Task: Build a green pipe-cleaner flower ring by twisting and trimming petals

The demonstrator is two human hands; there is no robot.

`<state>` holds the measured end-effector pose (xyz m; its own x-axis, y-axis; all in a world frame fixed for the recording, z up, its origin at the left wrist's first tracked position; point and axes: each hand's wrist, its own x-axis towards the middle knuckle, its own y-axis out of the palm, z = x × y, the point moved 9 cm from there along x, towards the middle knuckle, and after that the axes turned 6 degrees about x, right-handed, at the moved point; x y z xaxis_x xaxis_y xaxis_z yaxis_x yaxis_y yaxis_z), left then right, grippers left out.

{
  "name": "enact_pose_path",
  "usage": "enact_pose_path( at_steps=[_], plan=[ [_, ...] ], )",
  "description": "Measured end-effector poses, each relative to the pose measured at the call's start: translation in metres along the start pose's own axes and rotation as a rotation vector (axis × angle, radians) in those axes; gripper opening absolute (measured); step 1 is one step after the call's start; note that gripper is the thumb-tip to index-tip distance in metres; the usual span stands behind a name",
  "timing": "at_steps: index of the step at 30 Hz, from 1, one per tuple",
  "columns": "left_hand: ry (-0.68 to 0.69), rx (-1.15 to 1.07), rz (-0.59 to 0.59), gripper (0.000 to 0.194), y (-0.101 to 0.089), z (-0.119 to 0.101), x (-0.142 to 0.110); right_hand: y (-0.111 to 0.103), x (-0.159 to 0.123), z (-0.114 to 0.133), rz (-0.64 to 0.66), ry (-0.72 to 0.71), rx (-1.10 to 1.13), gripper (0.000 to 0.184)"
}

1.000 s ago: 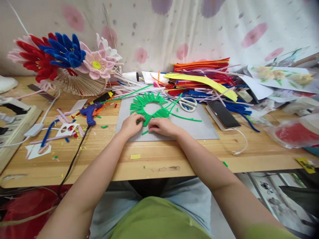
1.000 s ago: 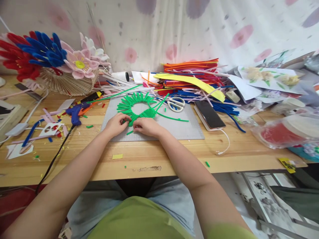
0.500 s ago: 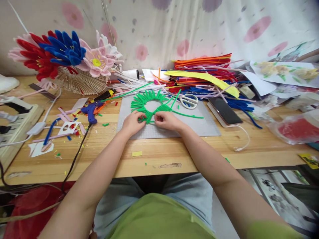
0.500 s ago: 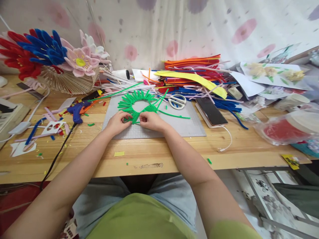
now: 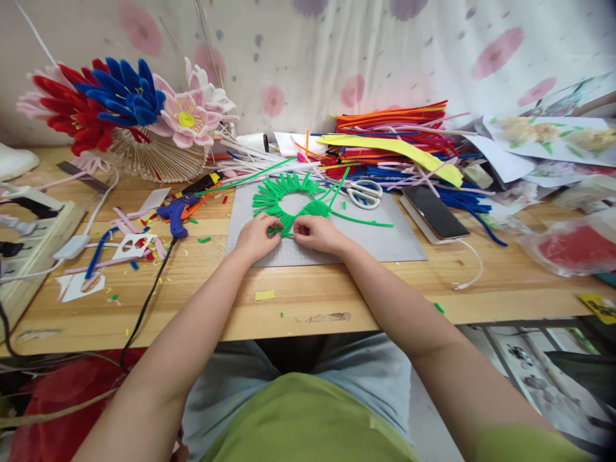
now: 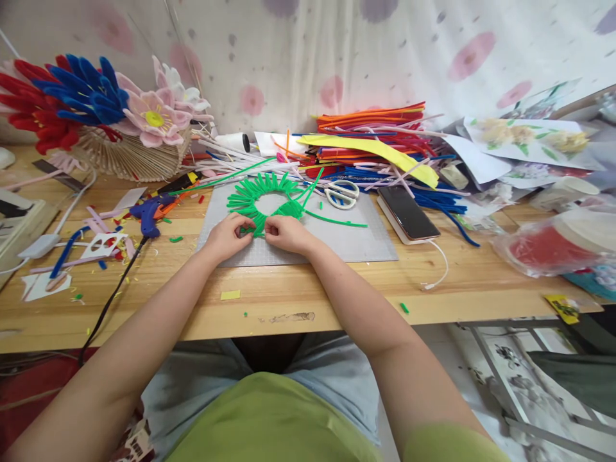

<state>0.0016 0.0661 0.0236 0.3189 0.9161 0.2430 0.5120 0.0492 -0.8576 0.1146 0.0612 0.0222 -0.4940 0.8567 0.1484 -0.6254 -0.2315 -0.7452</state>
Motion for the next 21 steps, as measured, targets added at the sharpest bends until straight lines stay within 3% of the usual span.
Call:
enact_pose_path(
  at_steps=[7, 14, 21],
  plan=[
    [0.092, -0.036, 0.017, 0.024, 0.001, 0.001, -0.002, 0.005, 0.003, -0.003, -0.033, 0.001, -0.003, 0.01],
    [0.057, -0.118, -0.012, 0.019, 0.0, 0.01, 0.0, -0.001, 0.001, -0.009, 0.023, -0.02, 0.25, 0.013],
    [0.035, -0.036, -0.02, 0.015, 0.0, 0.008, -0.001, -0.004, 0.002, -0.016, -0.048, 0.061, 0.293, 0.011]
  ],
)
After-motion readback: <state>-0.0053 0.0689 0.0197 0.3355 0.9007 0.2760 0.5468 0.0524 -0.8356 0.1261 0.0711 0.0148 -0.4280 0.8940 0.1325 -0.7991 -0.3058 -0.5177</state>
